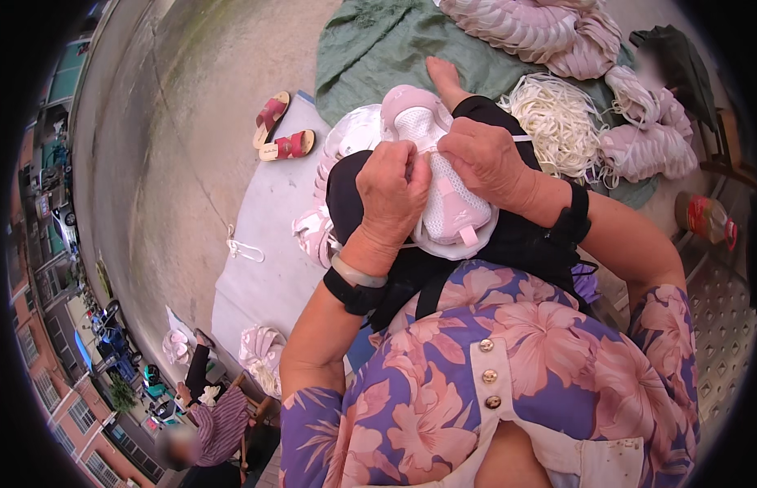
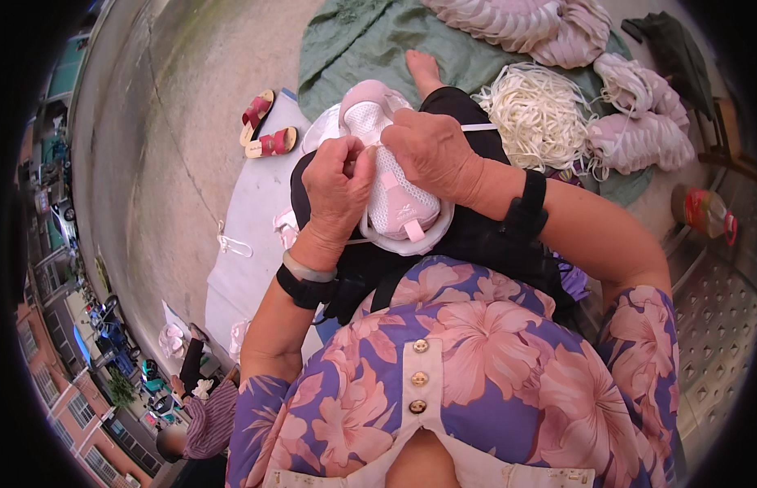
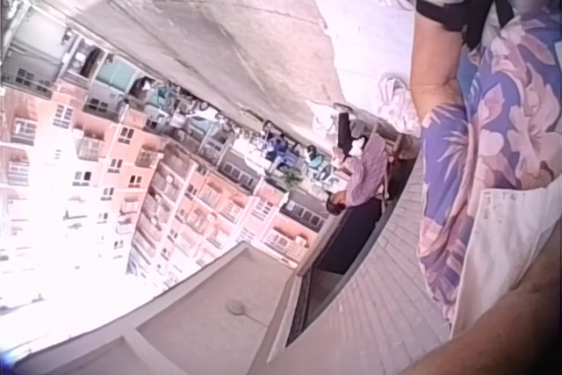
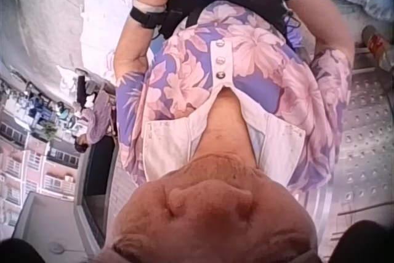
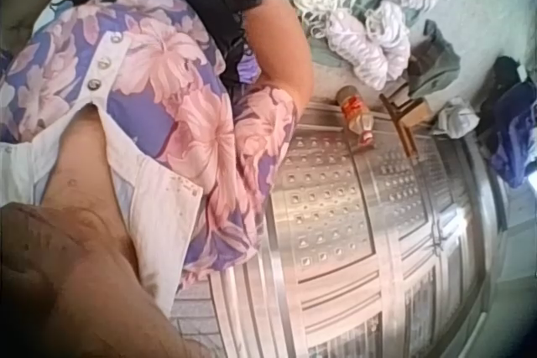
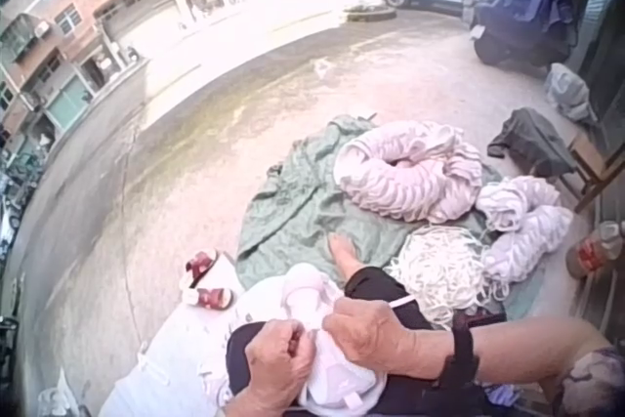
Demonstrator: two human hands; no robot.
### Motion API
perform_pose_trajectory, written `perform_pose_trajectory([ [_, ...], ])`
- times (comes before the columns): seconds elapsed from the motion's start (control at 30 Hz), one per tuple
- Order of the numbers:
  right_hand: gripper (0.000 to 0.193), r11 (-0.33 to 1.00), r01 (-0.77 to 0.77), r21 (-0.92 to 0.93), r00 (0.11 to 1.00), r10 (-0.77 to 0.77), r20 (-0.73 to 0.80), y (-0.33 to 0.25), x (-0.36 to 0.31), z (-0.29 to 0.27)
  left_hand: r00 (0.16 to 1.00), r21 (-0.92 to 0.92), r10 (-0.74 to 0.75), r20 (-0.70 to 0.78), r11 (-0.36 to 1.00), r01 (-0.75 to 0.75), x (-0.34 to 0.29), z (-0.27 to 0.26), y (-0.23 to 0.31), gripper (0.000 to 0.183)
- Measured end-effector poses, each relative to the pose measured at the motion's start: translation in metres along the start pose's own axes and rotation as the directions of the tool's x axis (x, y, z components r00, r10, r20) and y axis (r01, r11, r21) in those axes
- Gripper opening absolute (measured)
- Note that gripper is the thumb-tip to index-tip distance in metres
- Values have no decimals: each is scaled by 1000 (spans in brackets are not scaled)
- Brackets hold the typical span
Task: The recorder is lacing a pink and white shoe by hand.
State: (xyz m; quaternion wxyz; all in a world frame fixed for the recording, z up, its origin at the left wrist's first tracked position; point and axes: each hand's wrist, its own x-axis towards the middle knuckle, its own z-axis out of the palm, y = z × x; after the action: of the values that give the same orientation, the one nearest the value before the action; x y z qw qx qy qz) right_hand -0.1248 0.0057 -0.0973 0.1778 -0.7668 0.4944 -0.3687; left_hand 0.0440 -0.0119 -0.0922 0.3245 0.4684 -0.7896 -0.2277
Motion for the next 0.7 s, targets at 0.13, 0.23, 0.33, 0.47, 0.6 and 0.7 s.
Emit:
perform_pose_trajectory([
  [0.13,7,999,32,36,996,-29,-84,-3,-12,13,998,37,48,-43,998,-47,-9,4,3,13],
  [0.23,7,999,39,19,994,-37,-99,-5,-21,19,996,25,80,-49,997,-79,-14,6,5,15],
  [0.33,7,1000,31,-1,995,-31,-96,-5,-25,17,998,-12,45,-45,999,-46,-19,5,6,16],
  [0.47,9,995,-56,88,998,59,-30,-4,-21,4,997,-133,-72,3,989,72,-15,0,9,17],
  [0.6,12,981,-88,175,996,91,-10,0,-20,-6,973,-281,-194,127,933,223,-14,-11,8,17],
  [0.7,9,961,-152,229,988,145,47,4,-19,-6,961,-334,-231,151,903,270,-14,-10,2,16],
])
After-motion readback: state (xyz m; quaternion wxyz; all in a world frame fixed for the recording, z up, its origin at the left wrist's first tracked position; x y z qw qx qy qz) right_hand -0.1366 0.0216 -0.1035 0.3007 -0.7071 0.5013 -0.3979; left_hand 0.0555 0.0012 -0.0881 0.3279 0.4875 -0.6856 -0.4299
